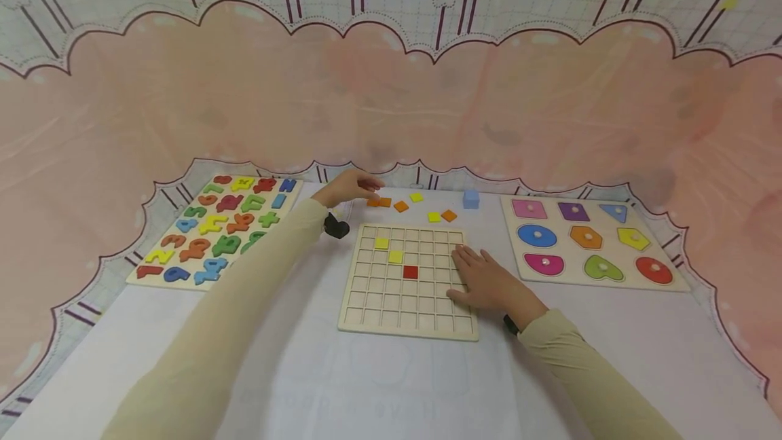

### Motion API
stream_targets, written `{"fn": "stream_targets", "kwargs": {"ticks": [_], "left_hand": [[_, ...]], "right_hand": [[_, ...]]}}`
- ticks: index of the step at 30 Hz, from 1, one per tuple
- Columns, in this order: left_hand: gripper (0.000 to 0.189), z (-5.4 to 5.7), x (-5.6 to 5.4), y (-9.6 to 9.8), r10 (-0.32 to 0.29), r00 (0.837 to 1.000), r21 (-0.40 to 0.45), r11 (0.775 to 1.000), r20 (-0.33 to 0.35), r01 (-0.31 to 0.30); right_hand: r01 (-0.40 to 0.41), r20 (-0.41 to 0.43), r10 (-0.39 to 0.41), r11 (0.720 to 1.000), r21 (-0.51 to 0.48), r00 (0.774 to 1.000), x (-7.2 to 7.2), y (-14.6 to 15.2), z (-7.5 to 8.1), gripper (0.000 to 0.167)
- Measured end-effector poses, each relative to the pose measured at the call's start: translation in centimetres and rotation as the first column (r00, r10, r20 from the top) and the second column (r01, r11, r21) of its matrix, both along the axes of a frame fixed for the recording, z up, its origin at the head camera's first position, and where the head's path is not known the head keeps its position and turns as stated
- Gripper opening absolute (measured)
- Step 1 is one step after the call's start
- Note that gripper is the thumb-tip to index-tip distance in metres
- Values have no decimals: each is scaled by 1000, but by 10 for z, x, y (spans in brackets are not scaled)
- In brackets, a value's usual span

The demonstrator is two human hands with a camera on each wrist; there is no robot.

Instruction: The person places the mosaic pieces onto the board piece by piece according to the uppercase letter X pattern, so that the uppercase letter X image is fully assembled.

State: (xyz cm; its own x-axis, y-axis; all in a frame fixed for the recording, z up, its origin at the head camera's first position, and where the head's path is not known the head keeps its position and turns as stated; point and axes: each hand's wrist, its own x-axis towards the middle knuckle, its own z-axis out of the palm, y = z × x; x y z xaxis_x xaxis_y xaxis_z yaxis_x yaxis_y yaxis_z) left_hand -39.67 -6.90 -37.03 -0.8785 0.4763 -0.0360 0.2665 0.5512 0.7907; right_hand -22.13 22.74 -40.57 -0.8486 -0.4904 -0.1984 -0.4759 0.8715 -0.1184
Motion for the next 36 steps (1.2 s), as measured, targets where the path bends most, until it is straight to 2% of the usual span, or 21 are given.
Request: {"fn": "stream_targets", "kwargs": {"ticks": [5, 13, 19, 24, 36], "left_hand": [[38, -9, -5, -8, 59, 998, 14, 998, 13, -59], [36, -22, -10, -10, 159, 983, -15, 987, 88, -158], [36, -24, -12, -5, 161, 979, -29, 987, 127, -159], [37, -24, -12, -3, 160, 979, -75, 986, 126, -151], [36, -26, -15, -3, 156, 979, -123, 983, 133, -139]], "right_hand": [[-3, -3, 3, 1000, 5, 1000, 0, -1, -1, 81], [0, -3, 0, 1000, -3, 1000, 1, 0, -1, 81], [2, -8, -2, 1000, -2, 1000, 1, 0, -1, 80], [8, 0, -8, 1000, -11, 1000, 1, -1, 0, 81], [11, -4, -11, 1000, -1, 1000, 2, -2, 1, 81]]}}
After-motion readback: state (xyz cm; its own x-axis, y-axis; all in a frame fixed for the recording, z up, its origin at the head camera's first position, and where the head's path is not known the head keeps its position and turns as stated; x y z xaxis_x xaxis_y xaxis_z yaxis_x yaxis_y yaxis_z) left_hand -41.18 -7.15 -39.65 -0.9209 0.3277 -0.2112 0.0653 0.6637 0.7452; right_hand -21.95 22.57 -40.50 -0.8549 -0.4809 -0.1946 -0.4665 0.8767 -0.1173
